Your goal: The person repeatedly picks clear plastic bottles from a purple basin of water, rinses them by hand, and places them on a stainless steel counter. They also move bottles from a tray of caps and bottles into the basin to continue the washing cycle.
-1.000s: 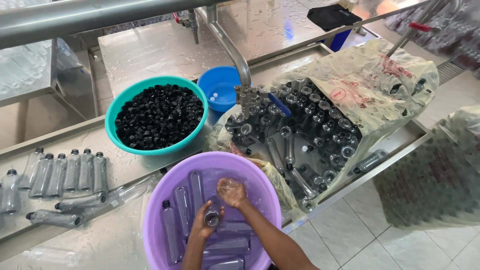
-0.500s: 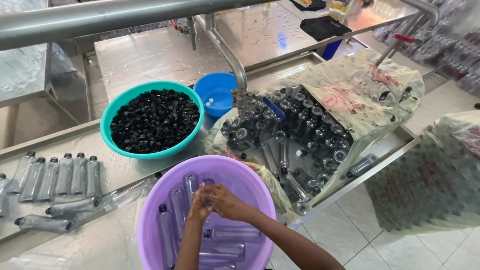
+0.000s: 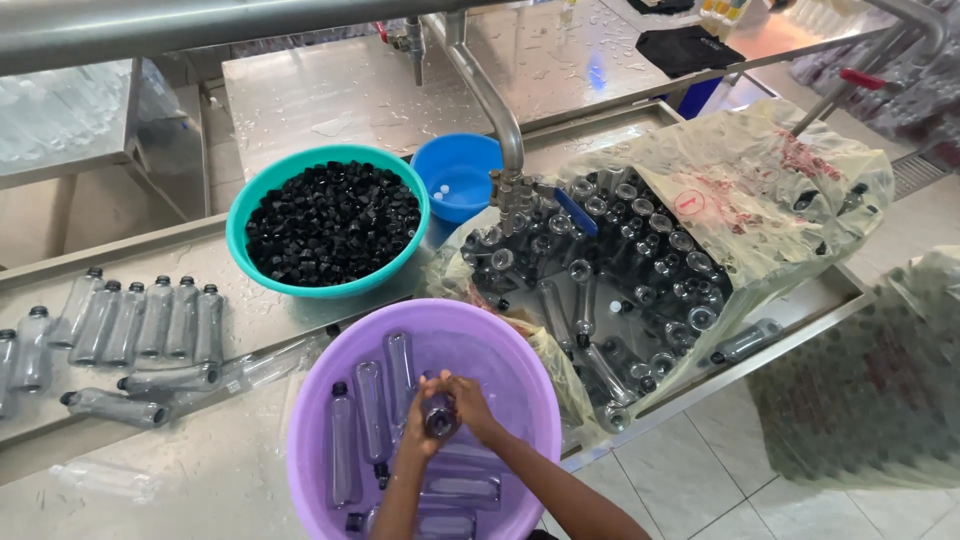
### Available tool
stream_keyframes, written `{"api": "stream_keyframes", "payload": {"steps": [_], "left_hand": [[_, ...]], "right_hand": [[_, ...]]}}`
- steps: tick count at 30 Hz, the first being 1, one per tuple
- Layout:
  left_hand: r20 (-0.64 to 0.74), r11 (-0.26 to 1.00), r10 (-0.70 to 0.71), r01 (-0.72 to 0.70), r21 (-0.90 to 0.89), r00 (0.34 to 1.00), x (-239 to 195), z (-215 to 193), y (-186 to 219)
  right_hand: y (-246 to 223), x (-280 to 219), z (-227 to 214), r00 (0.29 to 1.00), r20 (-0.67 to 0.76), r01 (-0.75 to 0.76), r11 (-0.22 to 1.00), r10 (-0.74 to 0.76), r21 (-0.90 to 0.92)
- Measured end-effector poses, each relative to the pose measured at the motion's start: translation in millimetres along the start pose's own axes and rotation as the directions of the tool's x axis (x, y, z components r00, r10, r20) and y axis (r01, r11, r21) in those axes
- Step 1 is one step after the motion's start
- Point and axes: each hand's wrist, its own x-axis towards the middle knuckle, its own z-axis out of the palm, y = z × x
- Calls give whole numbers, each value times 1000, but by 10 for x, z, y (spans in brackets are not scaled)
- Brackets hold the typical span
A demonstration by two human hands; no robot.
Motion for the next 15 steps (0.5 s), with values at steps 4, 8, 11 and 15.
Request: {"api": "stream_keyframes", "payload": {"steps": [4,8,11,15], "left_hand": [[-113,995,75,-67,72,991,187,-110,12],[-269,957,117,-37,287,956,421,-176,104],[-284,947,113,-16,321,952,389,-93,94],[-21,997,49,-50,-66,999,519,-163,259]], "right_hand": [[1330,828,-396,905,-194,-254,846,379,468],[2418,1611,-711,819,-104,-215,470,564,856],[1607,1081,-623,894,329,-400,209,306,892],[103,690,-181,878,468,-393,712,102,582]]}}
